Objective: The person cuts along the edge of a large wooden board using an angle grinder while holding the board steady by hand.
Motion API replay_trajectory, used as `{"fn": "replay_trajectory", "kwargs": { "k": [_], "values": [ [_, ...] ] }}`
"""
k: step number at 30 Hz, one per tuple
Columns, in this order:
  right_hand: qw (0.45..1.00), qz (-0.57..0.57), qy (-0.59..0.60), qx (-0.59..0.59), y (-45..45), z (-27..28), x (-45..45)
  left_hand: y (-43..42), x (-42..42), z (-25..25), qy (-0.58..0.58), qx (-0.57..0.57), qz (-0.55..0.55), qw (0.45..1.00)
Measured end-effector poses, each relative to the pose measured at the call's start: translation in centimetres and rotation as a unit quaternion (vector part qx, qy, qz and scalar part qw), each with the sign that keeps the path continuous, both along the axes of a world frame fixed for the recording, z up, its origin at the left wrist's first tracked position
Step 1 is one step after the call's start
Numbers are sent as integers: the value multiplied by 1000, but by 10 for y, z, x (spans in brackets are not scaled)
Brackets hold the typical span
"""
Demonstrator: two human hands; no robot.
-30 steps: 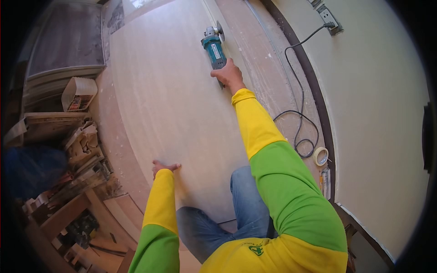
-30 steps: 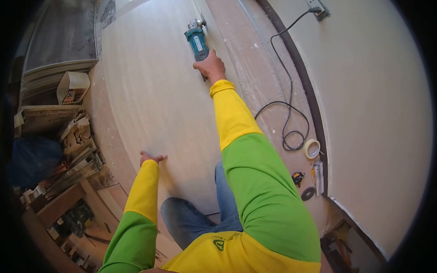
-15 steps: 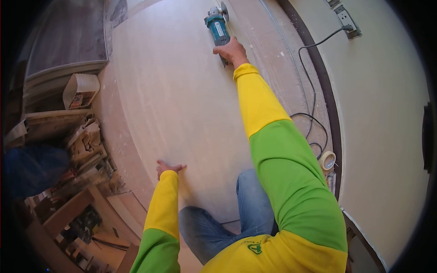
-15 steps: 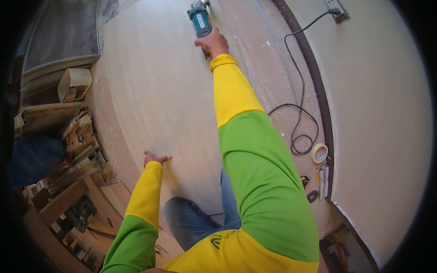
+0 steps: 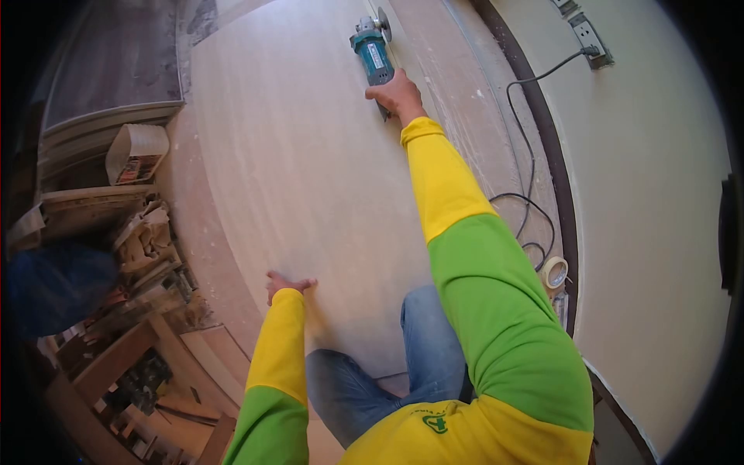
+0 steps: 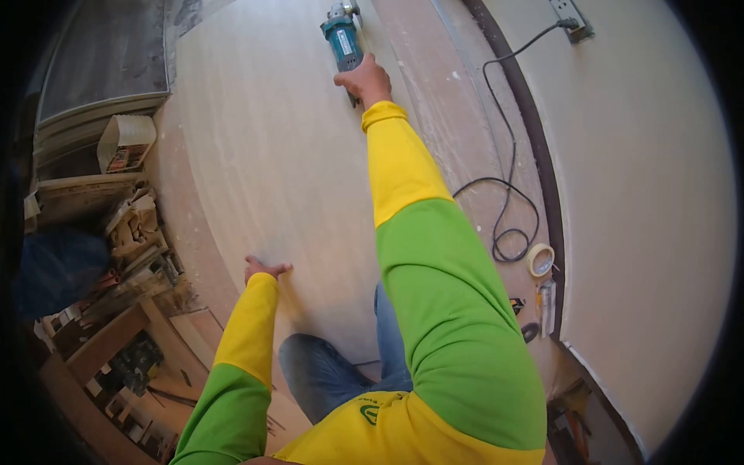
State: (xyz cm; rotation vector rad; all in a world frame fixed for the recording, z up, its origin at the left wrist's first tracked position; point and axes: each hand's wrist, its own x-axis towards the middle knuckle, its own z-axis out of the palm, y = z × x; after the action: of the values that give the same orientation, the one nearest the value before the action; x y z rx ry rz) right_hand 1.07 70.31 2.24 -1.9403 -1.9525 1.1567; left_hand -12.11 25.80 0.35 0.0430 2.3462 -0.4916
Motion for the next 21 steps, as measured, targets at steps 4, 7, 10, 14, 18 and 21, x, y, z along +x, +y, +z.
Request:
{"fn": "replay_trajectory", "kwargs": {
  "k": [4,7,10,14,18,21],
  "values": [
    [1000,-13,2,-16,-31,11,20,-2,1,-1,3,7,2,1000],
    [1000,-7,-1,-16,-51,12,34,-3,2,0,9,19,-9,1000],
    [1000,-7,10,-27,-66,11,46,-1,2,2,4,26,5,1000],
    [999,-8,18,-34,-74,12,53,-2,3,5,7,48,17,999],
    [999,-11,10,-36,-72,15,49,-5,1,-2,12,42,15,999],
    [999,-13,13,-33,-64,16,44,-6,0,-5,14,37,12,999]
  ]
}}
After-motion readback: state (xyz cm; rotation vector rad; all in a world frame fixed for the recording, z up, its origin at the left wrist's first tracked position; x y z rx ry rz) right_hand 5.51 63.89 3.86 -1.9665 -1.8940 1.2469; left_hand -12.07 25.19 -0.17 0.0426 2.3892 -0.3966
